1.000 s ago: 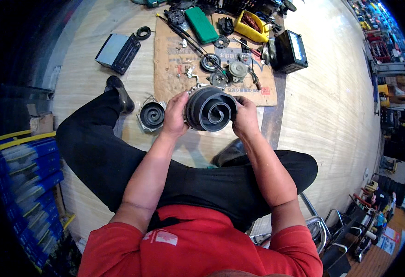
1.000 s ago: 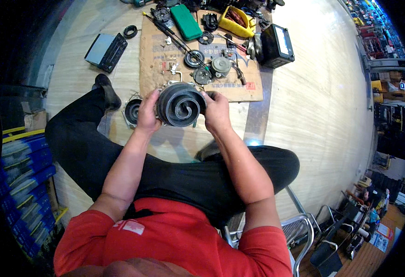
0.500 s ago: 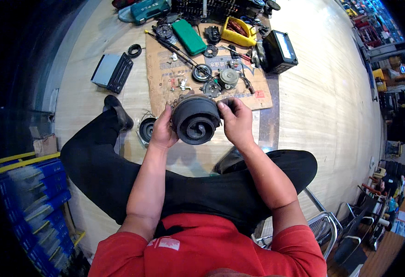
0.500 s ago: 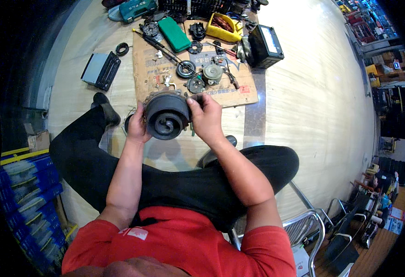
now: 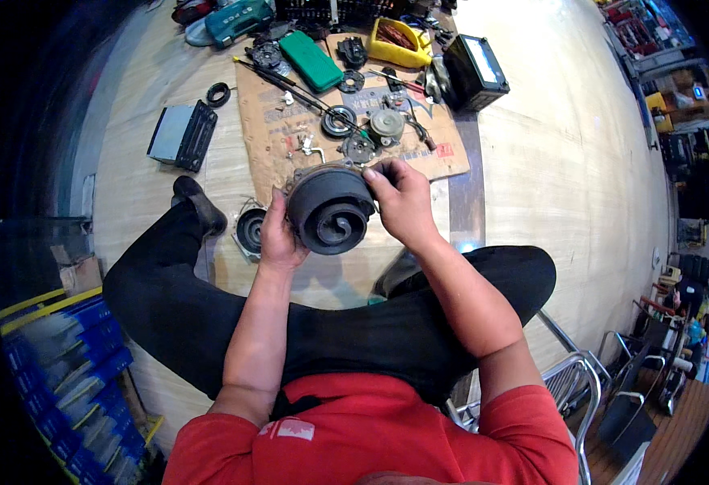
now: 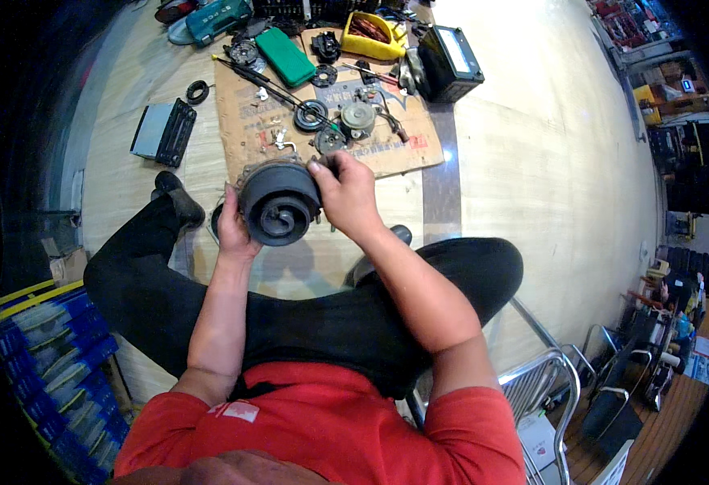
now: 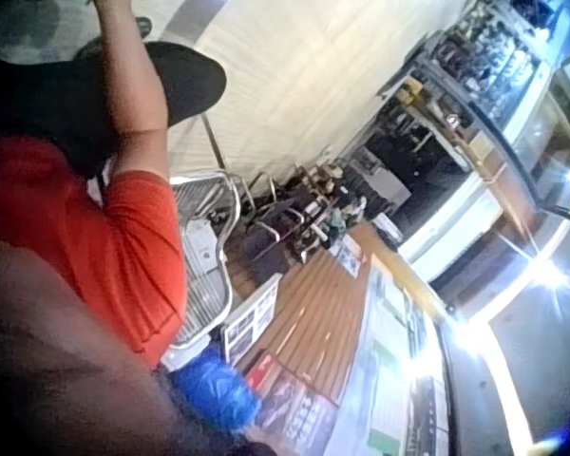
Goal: The person assembles a motor component by inserting internal coils and small parts into a metal housing, then uses pliers to secure a long spring-like piece into the assembly.
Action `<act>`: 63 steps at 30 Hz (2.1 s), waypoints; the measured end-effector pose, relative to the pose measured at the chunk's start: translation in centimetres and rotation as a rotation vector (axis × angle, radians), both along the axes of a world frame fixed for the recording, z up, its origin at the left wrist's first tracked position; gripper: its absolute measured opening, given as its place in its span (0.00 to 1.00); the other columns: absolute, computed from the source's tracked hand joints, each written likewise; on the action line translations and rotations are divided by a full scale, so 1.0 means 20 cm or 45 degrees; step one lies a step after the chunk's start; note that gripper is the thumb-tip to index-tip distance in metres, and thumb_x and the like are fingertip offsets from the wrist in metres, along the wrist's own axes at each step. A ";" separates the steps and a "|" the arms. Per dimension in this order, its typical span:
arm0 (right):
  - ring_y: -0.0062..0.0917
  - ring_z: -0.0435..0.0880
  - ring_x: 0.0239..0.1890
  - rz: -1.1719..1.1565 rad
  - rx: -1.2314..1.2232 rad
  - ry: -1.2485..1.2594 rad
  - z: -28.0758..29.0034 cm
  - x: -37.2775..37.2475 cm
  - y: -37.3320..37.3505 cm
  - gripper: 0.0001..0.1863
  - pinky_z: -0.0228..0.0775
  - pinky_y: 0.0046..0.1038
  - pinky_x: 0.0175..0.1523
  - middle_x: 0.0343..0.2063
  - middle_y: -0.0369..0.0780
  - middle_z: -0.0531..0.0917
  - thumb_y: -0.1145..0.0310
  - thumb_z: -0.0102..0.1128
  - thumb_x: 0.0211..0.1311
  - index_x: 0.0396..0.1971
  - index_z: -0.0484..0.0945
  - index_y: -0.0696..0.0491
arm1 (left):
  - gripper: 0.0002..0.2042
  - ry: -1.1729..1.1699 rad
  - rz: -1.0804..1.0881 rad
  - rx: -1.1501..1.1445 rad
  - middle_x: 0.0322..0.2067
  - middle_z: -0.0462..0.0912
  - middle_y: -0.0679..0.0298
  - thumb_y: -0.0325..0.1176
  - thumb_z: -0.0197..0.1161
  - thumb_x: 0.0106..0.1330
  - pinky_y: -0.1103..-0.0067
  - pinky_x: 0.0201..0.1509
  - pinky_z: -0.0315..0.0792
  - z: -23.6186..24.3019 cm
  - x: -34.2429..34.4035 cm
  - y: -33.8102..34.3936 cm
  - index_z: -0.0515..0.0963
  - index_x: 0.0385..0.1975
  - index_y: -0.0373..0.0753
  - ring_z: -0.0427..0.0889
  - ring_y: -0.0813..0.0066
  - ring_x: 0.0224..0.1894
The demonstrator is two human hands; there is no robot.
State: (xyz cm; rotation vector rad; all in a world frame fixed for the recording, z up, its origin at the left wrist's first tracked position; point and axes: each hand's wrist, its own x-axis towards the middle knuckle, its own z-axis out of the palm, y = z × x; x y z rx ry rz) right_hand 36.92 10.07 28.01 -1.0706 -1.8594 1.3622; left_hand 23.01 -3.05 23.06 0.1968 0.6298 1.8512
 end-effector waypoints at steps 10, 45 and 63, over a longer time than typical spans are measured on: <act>0.21 0.76 0.24 -0.058 -0.150 -0.134 -0.14 -0.01 0.02 0.11 0.69 0.27 0.31 0.21 0.40 0.81 0.68 0.63 0.60 0.28 0.80 0.63 | 0.29 -0.200 -0.014 -0.134 0.56 0.75 0.52 0.52 0.36 0.75 0.66 0.64 0.68 -0.13 0.01 0.02 0.67 0.59 0.31 0.75 0.61 0.58; 0.19 0.77 0.23 0.085 -0.398 -0.024 -0.12 -0.03 0.11 0.11 0.70 0.22 0.29 0.26 0.38 0.81 0.69 0.61 0.62 0.37 0.80 0.63 | 0.26 -0.456 -0.082 0.008 0.56 0.76 0.52 0.48 0.38 0.73 0.58 0.64 0.67 -0.12 -0.03 0.00 0.71 0.58 0.35 0.74 0.55 0.59; 0.21 0.82 0.26 0.199 -0.414 -0.084 -0.11 -0.02 0.16 0.12 0.77 0.25 0.31 0.26 0.39 0.82 0.68 0.60 0.63 0.36 0.80 0.64 | 0.24 -0.405 -0.073 -0.009 0.54 0.77 0.55 0.48 0.41 0.72 0.63 0.60 0.71 -0.15 0.00 0.00 0.72 0.56 0.37 0.77 0.59 0.56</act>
